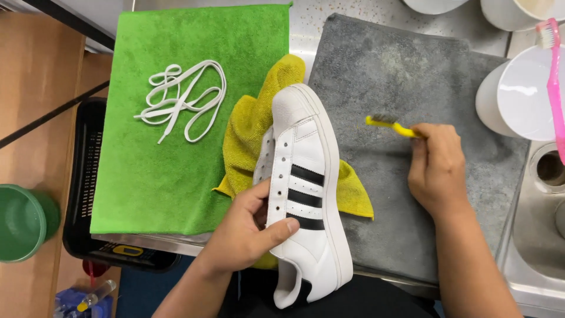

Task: The person scrubs a white sneaker with a yellow brush, repeatedly dipping the brush into a small white bowl of liquid and wiping the shoe with a yellow cloth. The person rotates the shoe to clean different areas including the toe box, side stripes, and upper panels.

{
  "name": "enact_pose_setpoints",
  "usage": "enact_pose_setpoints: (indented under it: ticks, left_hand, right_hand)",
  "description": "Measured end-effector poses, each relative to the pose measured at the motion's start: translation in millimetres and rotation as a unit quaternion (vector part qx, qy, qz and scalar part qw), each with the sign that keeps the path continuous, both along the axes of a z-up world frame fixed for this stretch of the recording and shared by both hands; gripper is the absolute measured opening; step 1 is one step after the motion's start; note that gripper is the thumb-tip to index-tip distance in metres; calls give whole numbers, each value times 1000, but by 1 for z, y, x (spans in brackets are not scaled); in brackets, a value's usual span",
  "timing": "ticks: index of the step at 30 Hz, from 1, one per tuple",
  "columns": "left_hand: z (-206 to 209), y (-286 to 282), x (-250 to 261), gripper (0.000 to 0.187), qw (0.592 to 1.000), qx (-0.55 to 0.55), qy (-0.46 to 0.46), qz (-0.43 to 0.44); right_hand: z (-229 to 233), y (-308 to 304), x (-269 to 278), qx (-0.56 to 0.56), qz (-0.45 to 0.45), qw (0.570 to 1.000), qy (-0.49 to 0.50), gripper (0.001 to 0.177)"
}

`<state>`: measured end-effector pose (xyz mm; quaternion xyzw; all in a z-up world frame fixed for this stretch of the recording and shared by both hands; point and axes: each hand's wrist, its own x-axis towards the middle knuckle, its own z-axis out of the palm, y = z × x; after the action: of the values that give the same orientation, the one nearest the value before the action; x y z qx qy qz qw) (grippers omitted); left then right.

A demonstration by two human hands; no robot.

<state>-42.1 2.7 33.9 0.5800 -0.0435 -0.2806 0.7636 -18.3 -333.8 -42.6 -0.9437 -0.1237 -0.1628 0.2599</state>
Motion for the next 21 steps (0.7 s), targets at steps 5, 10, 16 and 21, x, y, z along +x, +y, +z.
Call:
enact_pose_setpoints:
  ticks: [5, 10, 16, 21]
  left_hand:
    - [-9, 7, -3, 36, 999, 18, -25, -13]
    - [-10, 9, -2, 32, 999, -1, -39, -35]
    - [-10, 11, 0, 30, 996, -3, -84, -40]
    - [-8, 10, 1, 32, 992, 6, -114, -44]
  right_hand:
    - [23, 10, -27, 80, -32, 995, 49, 19]
    - [38, 33, -47, 114, 2, 990, 83, 20]
    - [57, 63, -57, 169, 74, 980, 69, 22]
    - [58, 74, -56, 216, 93, 970, 66, 17]
